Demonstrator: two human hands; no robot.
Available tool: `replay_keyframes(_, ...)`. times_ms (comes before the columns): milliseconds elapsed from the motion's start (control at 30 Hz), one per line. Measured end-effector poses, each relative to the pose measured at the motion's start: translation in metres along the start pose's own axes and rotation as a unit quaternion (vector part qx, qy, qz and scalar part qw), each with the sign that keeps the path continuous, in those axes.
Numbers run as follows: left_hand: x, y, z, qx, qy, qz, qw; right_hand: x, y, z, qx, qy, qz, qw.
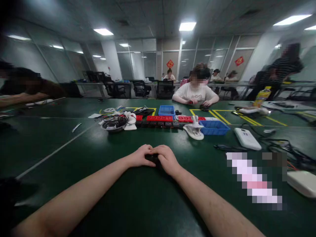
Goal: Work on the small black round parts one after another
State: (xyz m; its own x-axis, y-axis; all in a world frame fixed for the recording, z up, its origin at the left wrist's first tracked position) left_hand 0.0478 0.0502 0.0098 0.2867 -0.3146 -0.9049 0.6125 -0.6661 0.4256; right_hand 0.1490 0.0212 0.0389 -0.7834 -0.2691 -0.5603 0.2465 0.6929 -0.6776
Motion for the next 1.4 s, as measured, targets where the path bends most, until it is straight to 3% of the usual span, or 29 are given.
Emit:
replay_keyframes(200, -0.003, 0.005, 0.003, 0.016, -0.002, 0.009, 1.0, 0.0, 0.009, 0.006, 0.038, 0.024, -0.029, 0.999)
replay_keyframes(300, -0.006, 0.005, 0.005, -0.014, 0.038, 0.013, 0.999, -0.003, 0.008, 0.009, 0.06, 0.047, 0.023, 0.997)
replay_keyframes(433, -0.008, 0.01, 0.007, -0.056, 0.08, -0.028, 0.995, 0.002, -0.004, 0.006, 0.038, 0.03, 0.115, 0.992)
replay_keyframes(767, -0.001, 0.021, 0.006, -0.112, 0.077, -0.128, 0.982, 0.003, 0.001, 0.004, 0.113, 0.033, 0.212, 0.97)
replay_keyframes(1233, 0.002, 0.01, 0.0, 0.0, 0.022, -0.026, 0.999, 0.004, -0.017, 0.002, -0.012, -0.024, 0.113, 0.993)
replay_keyframes(1400, 0.003, 0.008, 0.001, 0.016, 0.013, -0.019, 1.0, 0.002, -0.018, 0.004, -0.029, -0.002, 0.094, 0.995)
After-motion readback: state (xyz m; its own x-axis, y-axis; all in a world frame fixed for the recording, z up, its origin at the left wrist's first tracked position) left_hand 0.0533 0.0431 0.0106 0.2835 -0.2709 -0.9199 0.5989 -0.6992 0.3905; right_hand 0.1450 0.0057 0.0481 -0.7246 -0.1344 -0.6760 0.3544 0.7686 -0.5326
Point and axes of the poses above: each hand's wrist, its own z-axis away from the middle knuckle, its own x-axis out of the palm, y = z × x, the point moved 7 cm from there along -z, towards the middle knuckle, and after that the axes turned 9 degrees about -y, right-handed, at the moved point
